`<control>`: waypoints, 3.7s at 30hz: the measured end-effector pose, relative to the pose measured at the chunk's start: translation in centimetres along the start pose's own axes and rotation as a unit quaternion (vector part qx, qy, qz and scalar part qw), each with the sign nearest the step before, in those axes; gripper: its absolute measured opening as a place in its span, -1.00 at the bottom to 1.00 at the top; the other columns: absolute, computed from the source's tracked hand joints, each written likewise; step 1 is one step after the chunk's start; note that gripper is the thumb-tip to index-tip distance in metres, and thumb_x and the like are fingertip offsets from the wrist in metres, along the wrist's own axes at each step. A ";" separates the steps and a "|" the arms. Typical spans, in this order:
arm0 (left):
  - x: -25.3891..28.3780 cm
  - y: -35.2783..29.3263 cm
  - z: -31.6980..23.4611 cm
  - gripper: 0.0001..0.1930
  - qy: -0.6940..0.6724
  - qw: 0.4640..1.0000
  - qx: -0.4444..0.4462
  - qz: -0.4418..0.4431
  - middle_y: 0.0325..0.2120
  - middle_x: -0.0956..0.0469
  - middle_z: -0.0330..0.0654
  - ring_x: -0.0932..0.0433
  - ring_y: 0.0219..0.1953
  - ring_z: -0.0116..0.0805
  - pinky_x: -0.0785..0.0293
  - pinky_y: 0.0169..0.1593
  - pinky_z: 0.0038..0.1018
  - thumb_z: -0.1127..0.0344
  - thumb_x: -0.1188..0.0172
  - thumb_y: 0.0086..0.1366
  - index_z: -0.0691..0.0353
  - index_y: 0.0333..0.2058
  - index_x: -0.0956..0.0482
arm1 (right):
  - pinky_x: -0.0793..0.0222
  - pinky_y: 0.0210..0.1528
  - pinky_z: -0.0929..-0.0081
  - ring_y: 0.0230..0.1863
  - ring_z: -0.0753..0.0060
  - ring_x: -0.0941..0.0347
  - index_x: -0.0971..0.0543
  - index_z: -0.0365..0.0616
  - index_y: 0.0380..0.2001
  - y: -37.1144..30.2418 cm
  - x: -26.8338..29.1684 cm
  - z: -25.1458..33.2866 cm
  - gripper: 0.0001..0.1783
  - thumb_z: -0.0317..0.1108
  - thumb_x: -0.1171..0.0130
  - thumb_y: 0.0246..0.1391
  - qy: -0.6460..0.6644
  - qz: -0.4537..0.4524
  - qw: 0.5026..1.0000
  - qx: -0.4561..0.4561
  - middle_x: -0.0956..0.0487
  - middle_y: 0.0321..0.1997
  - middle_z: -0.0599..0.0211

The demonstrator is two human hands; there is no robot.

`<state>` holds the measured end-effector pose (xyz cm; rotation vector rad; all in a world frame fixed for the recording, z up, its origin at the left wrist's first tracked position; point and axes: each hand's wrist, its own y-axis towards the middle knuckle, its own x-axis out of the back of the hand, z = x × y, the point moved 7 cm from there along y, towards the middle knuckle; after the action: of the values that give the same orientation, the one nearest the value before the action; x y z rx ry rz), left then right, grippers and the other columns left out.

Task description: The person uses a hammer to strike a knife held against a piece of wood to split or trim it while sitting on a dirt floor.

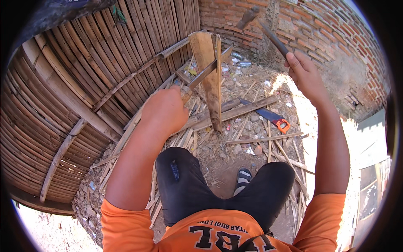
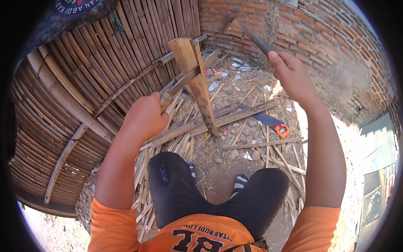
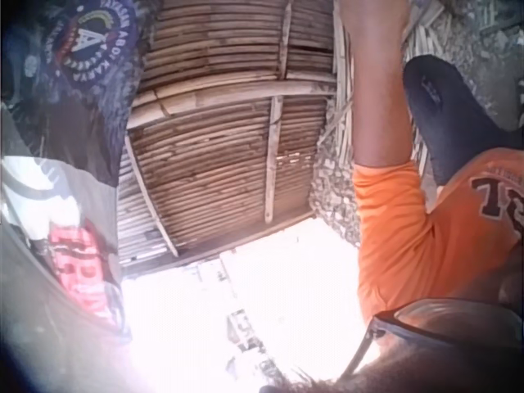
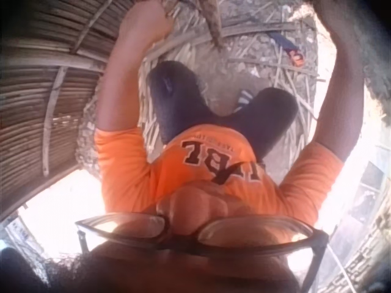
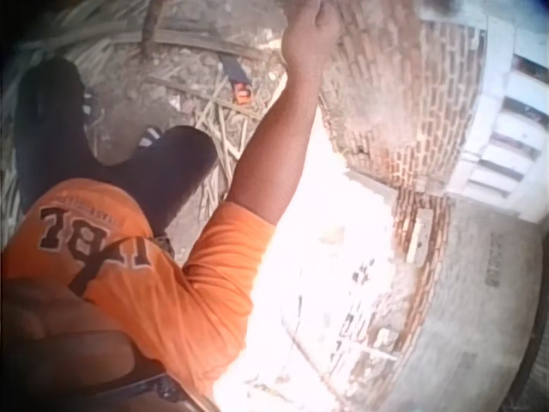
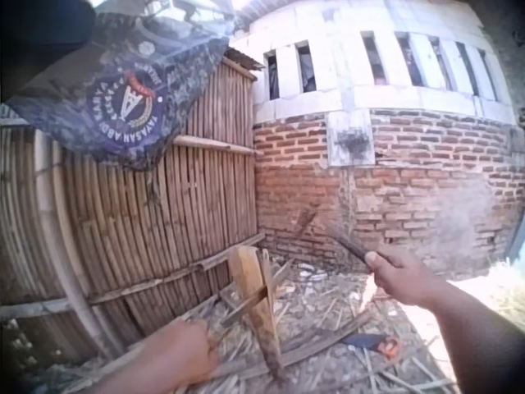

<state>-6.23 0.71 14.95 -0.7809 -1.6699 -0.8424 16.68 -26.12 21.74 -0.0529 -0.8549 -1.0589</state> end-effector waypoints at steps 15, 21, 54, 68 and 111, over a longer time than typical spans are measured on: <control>-0.1 0.0 -0.4 -0.68 0.013 1.000 -0.001 0.003 -0.30 -0.63 0.21 -0.61 -0.13 0.21 -0.53 -0.03 -0.04 0.30 -0.23 0.17 0.40 -0.16 -0.52 | -0.25 -0.41 0.42 -0.51 0.53 -0.30 -0.54 -0.23 -0.31 0.4 0.4 3.5 -0.41 0.17 0.03 0.40 0.020 -0.101 0.991 0.089 -0.41 -0.57 0.41; -1.0 0.1 -0.5 -0.67 0.015 1.000 0.003 0.020 -0.29 -0.64 0.21 -0.62 -0.14 0.20 -0.54 0.00 -0.06 0.29 -0.23 0.18 0.40 -0.15 -0.53 | -0.35 -0.30 0.22 -0.44 0.00 -0.42 -0.52 -0.23 -0.29 -1.3 -5.8 -1.4 -0.45 0.12 0.02 0.40 -0.118 -0.024 0.988 0.097 -0.54 -0.47 -0.01; -5.4 0.5 0.1 -0.66 0.020 0.998 0.028 0.054 -0.20 -0.66 0.21 -0.67 -0.10 0.15 -0.59 0.00 -0.08 0.28 -0.24 0.23 0.38 -0.08 -0.53 | -0.34 -0.32 0.20 -0.46 0.17 -0.45 -0.56 -0.26 -0.31 -1.3 -4.7 -4.9 -0.42 0.15 -0.02 0.37 -0.118 0.005 0.993 0.006 -0.52 -0.52 0.12; -6.3 0.8 0.5 -0.68 0.048 0.997 0.004 0.067 -0.25 -0.67 0.18 -0.68 -0.15 0.14 -0.60 -0.05 -0.07 0.27 -0.26 0.22 0.36 -0.12 -0.53 | -0.31 -0.33 0.18 -0.45 0.11 -0.44 -0.53 -0.26 -0.36 -1.0 -6.0 -3.1 -0.42 0.13 -0.01 0.38 -0.098 -0.039 0.994 0.013 -0.50 -0.53 0.06; -11.2 1.0 0.2 -0.72 0.026 0.993 0.014 0.114 -0.20 -0.67 0.19 -0.68 -0.12 0.14 -0.59 -0.01 -0.09 0.41 -0.14 0.22 0.38 -0.11 -0.56 | -0.34 -0.37 0.17 -0.48 0.06 -0.50 -0.53 -0.29 -0.34 -2.7 -10.8 -9.3 -0.43 0.09 -0.02 0.38 -0.044 -0.037 0.998 -0.015 -0.52 -0.56 0.04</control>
<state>-2.93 0.45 4.23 -0.9043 -1.5105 -0.6730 17.78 -23.43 7.53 -0.0945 -0.9253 -1.1464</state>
